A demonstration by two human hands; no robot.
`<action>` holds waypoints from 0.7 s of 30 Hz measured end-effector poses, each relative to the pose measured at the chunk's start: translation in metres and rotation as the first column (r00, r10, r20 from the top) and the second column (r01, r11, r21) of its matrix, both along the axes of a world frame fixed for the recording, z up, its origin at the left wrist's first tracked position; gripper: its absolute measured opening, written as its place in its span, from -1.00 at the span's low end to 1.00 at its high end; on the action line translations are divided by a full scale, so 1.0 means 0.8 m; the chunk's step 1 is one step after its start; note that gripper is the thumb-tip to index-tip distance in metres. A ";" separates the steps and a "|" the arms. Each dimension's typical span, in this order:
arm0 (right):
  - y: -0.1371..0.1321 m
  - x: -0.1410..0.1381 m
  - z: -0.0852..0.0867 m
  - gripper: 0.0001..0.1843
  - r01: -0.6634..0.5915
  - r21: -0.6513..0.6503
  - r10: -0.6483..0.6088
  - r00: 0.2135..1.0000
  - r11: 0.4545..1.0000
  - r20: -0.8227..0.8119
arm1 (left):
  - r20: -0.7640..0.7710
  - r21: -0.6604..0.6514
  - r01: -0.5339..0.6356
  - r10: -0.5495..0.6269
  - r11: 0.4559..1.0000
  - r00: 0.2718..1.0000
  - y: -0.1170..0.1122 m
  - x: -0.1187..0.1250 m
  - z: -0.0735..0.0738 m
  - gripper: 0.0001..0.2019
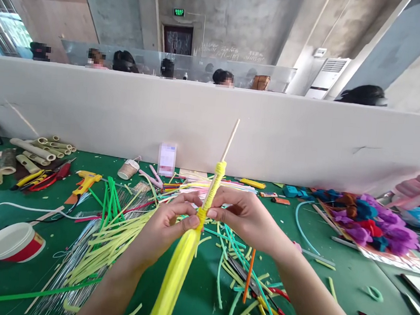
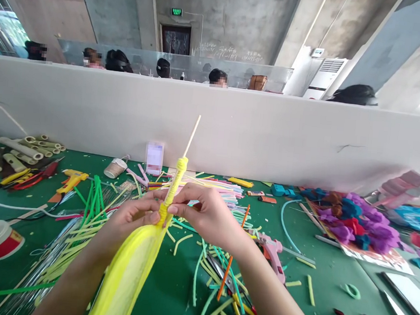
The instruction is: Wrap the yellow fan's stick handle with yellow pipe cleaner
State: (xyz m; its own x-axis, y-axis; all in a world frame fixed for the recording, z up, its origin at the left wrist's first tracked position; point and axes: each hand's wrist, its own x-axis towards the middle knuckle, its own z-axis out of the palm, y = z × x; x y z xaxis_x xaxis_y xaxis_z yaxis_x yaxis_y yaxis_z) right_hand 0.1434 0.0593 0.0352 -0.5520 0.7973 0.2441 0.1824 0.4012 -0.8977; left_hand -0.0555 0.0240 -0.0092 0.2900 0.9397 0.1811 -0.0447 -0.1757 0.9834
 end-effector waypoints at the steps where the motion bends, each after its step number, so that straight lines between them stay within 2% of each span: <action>1: 0.001 0.000 -0.001 -0.80 -0.022 0.018 0.022 0.999 1.000 -0.024 | 0.058 -0.035 0.036 -0.034 0.999 0.998 0.000 0.000 -0.001 -0.73; 5: 0.002 -0.003 -0.008 -0.83 -0.086 0.090 0.096 0.989 0.992 -0.115 | 0.235 -0.101 0.200 -0.172 0.975 0.957 0.002 -0.003 -0.004 -0.69; 8: -0.001 -0.007 -0.010 -0.86 -0.117 0.081 0.130 0.975 0.990 -0.179 | 0.263 -0.127 0.334 -0.293 0.934 0.919 0.003 -0.008 -0.005 -0.71; 11: -0.009 -0.011 -0.007 -0.88 -0.213 0.045 0.218 0.955 0.976 -0.204 | 0.287 -0.164 0.456 -0.400 0.875 0.871 0.005 -0.010 -0.006 -0.66; 14: -0.015 -0.012 -0.003 -0.87 -0.298 0.034 0.299 0.934 0.954 -0.197 | 0.305 -0.171 0.479 -0.415 0.861 0.857 0.009 -0.009 -0.007 -0.58; 18: -0.018 -0.012 -0.004 -0.91 -0.263 0.027 0.263 0.945 0.964 -0.194 | 0.302 -0.217 0.472 -0.401 0.855 0.865 0.006 -0.007 -0.011 -0.58; 21: -0.020 -0.015 -0.007 -0.93 -0.269 0.020 0.264 0.929 0.963 -0.260 | 0.289 -0.251 0.444 -0.371 0.860 0.882 0.000 -0.004 -0.022 -0.57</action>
State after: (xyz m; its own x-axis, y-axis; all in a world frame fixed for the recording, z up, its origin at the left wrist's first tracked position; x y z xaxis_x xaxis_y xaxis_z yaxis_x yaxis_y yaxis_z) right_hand 0.1317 0.0436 0.0298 -0.6643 0.6343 0.3955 -0.1683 0.3885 -0.9059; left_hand -0.0589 0.0241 -0.0265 0.6450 0.7640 0.0156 -0.2703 0.2090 0.9398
